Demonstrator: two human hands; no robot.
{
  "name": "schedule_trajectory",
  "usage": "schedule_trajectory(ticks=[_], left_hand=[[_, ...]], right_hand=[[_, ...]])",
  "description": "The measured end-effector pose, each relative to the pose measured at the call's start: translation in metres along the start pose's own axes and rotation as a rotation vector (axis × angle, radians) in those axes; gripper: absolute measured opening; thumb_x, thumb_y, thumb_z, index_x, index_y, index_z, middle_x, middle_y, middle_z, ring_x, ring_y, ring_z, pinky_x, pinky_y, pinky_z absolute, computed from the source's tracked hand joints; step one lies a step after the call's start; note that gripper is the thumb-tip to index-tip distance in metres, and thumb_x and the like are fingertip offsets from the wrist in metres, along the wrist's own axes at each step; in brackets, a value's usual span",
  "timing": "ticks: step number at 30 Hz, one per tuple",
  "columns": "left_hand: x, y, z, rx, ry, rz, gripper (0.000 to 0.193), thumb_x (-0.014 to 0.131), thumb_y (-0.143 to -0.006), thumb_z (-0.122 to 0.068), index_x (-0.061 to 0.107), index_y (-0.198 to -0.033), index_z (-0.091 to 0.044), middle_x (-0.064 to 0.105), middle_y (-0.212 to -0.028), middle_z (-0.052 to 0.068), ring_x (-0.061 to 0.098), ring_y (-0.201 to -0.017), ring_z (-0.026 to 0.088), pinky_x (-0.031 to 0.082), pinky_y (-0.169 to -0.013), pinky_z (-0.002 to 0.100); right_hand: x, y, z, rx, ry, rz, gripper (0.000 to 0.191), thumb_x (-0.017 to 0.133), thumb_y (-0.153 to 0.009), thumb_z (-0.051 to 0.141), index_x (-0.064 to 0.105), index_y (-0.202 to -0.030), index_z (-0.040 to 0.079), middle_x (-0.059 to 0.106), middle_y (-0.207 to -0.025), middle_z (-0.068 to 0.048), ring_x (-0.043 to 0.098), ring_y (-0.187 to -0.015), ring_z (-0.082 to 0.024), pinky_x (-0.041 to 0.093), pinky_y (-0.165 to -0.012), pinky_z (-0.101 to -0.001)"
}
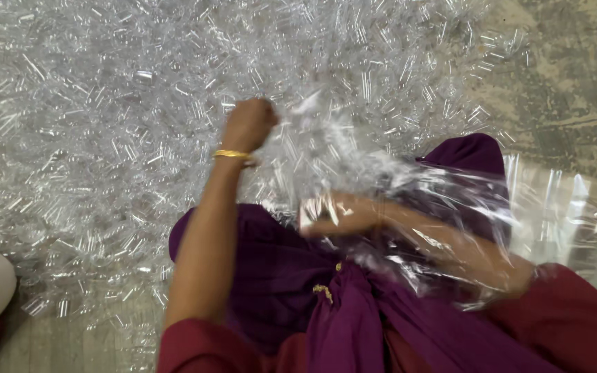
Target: The person sits on the floor among a large spread of clear plastic tubes, gathers them into aligned groups, and wraps each group with clear plastic film to form bundles, placing finished bundles beside them.
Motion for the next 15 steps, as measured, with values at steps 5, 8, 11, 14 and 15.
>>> schedule_trajectory(ticks=[5, 8, 11, 14, 15], left_hand=[[-0.087, 0.045, 0.116, -0.322, -0.525, 0.123, 0.018, 0.07, -0.08, -0.01, 0.078, -0.095, -0.003, 0.075, -0.095, 0.024, 0.074, -0.091, 0.042, 0.059, -0.081, 0.051], [-0.111, 0.034, 0.114, -0.346, -0.559, 0.022, 0.02, 0.069, -0.082, -0.01, 0.078, -0.1, -0.006, 0.072, -0.114, 0.026, 0.07, -0.1, 0.048, 0.058, -0.081, 0.056], [-0.088, -0.003, 0.069, -0.319, -0.343, -0.103, 0.046, 0.075, -0.085, -0.024, 0.065, -0.127, -0.011, 0.052, -0.143, 0.023, 0.055, -0.123, 0.046, 0.049, -0.089, 0.066], [-0.053, -0.017, 0.016, -0.281, -0.141, -0.458, 0.047, 0.07, -0.088, -0.018, 0.058, -0.134, -0.015, 0.044, -0.15, 0.022, 0.049, -0.128, 0.041, 0.046, -0.095, 0.063], [-0.043, -0.009, 0.004, -0.213, -0.084, -0.606, 0.047, 0.07, -0.089, -0.018, 0.057, -0.134, -0.015, 0.043, -0.149, 0.024, 0.048, -0.127, 0.04, 0.043, -0.097, 0.062]], right_hand=[[0.046, 0.037, 0.033, -0.285, -0.294, 0.346, 0.043, 0.057, -0.104, 0.036, 0.06, -0.139, 0.01, 0.068, -0.133, -0.012, 0.068, -0.117, -0.021, 0.057, -0.103, -0.0396], [0.093, 0.042, 0.074, -0.537, -0.348, 0.613, 0.048, 0.055, -0.108, 0.027, 0.05, -0.152, 0.01, 0.06, -0.144, -0.014, 0.062, -0.129, -0.022, 0.054, -0.112, -0.0396], [0.164, 0.042, 0.11, -0.513, -0.32, 0.711, 0.049, 0.058, -0.105, 0.029, 0.053, -0.15, 0.01, 0.06, -0.145, -0.013, 0.062, -0.13, -0.023, 0.052, -0.112, -0.039], [0.186, 0.042, 0.109, -0.438, -0.298, 0.756, 0.05, 0.061, -0.101, 0.03, 0.055, -0.147, 0.011, 0.06, -0.146, -0.012, 0.061, -0.131, -0.024, 0.051, -0.112, -0.0384], [0.179, 0.046, 0.098, -0.405, -0.3, 0.781, 0.05, 0.062, -0.1, 0.031, 0.056, -0.146, 0.011, 0.06, -0.146, -0.012, 0.061, -0.131, -0.024, 0.05, -0.112, -0.0382]])
Point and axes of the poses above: each hand's wrist, its own y-axis away from the middle knuckle, its own x-axis out of the palm, z = x × y, the point moved 7 cm from there along -y, towards the middle knuckle
